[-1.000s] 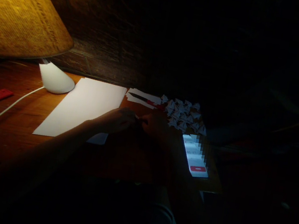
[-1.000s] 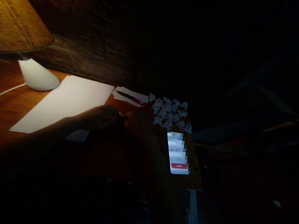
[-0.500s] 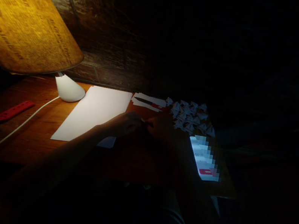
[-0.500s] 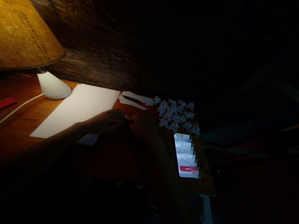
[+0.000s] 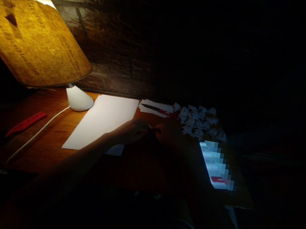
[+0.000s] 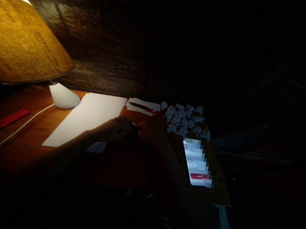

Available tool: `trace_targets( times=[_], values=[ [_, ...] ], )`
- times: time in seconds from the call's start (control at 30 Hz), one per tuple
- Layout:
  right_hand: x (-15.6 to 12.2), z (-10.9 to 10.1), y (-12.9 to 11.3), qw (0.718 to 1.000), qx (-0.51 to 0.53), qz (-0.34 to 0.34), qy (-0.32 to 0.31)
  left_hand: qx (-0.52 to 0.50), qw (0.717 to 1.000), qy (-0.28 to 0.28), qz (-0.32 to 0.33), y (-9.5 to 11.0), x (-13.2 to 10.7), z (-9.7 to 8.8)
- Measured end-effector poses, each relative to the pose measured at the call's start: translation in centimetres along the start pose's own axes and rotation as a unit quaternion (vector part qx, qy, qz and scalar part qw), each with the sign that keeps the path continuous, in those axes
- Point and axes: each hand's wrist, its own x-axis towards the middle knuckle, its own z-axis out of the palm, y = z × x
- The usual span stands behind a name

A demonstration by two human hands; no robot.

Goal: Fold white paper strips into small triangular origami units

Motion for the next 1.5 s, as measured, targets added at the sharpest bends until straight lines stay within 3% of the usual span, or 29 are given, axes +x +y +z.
trace_targets(
  times=[0.67, 1.13, 1.5],
  values=[
    [1.0, 1.9, 1.2, 1.0, 0.007, -0.01, 0.026, -0.03, 1.0, -0.001, -0.004, -0.2, 0.1, 0.3],
    [0.7, 1.2, 1.1, 0.998, -0.049, -0.018, 0.04, -0.002, 0.999, -0.023, -0.029, 0.0, 0.0, 0.1],
    [0.9, 1.0, 1.7, 0.999, 0.001, 0.047, 0.026, 0.006, 0.999, -0.026, -0.043, 0.9, 0.2, -0.4]
  ],
)
